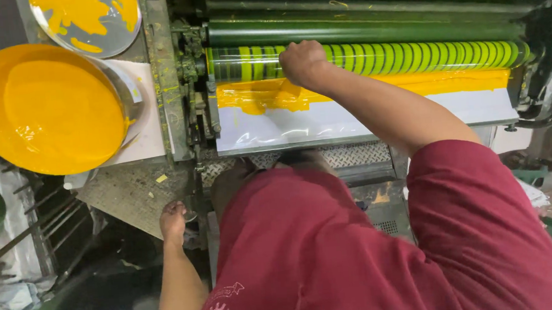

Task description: Applying yellow ink to the rollers of an offset printing machine using a spatula.

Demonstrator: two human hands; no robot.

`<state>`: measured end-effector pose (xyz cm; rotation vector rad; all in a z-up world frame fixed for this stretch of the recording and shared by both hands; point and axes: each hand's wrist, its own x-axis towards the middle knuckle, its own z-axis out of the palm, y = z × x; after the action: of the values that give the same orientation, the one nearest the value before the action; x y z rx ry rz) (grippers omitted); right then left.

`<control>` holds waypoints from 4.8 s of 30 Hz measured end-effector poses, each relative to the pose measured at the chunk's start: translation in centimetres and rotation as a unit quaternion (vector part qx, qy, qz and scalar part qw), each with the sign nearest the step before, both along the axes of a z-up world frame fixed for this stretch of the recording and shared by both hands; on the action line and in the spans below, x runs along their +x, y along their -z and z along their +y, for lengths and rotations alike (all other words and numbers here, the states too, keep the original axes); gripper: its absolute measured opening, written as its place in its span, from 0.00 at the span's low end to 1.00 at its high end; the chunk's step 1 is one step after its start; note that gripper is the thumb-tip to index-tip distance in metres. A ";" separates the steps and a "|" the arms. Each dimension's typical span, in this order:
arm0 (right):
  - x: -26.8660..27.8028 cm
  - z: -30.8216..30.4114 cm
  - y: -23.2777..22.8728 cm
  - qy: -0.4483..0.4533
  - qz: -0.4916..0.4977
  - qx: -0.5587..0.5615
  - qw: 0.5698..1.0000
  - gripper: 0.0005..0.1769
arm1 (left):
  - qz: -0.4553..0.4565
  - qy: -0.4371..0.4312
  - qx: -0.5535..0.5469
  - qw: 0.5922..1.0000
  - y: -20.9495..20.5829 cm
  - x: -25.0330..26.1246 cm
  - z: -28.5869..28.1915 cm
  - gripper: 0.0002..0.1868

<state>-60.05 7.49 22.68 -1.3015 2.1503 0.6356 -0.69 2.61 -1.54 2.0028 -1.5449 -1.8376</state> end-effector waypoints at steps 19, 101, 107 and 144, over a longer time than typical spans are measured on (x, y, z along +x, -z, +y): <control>-17.2 19.2 3.9 0.029 -0.010 -0.015 0.999 0.17 | 0.003 0.047 -0.029 0.998 -3.0 -10.2 8.6 0.16; 18.0 -24.4 -18.7 -0.541 0.147 -0.343 0.754 0.09 | 0.096 -0.159 -0.412 0.892 -19.4 -11.1 -2.6 0.14; 15.0 -23.7 -19.6 -0.511 0.128 -0.438 0.728 0.10 | 0.106 -0.196 -0.357 0.907 -18.6 -10.3 -2.1 0.14; 9.4 -17.1 -15.4 -0.452 0.082 -0.524 0.717 0.19 | 0.097 -0.148 -0.325 0.929 -18.8 -12.4 -2.5 0.12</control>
<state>-50.65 -9.64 38.06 -3.0782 1.8527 -0.3214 -13.06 0.08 17.28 1.5761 -1.4362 -1.1557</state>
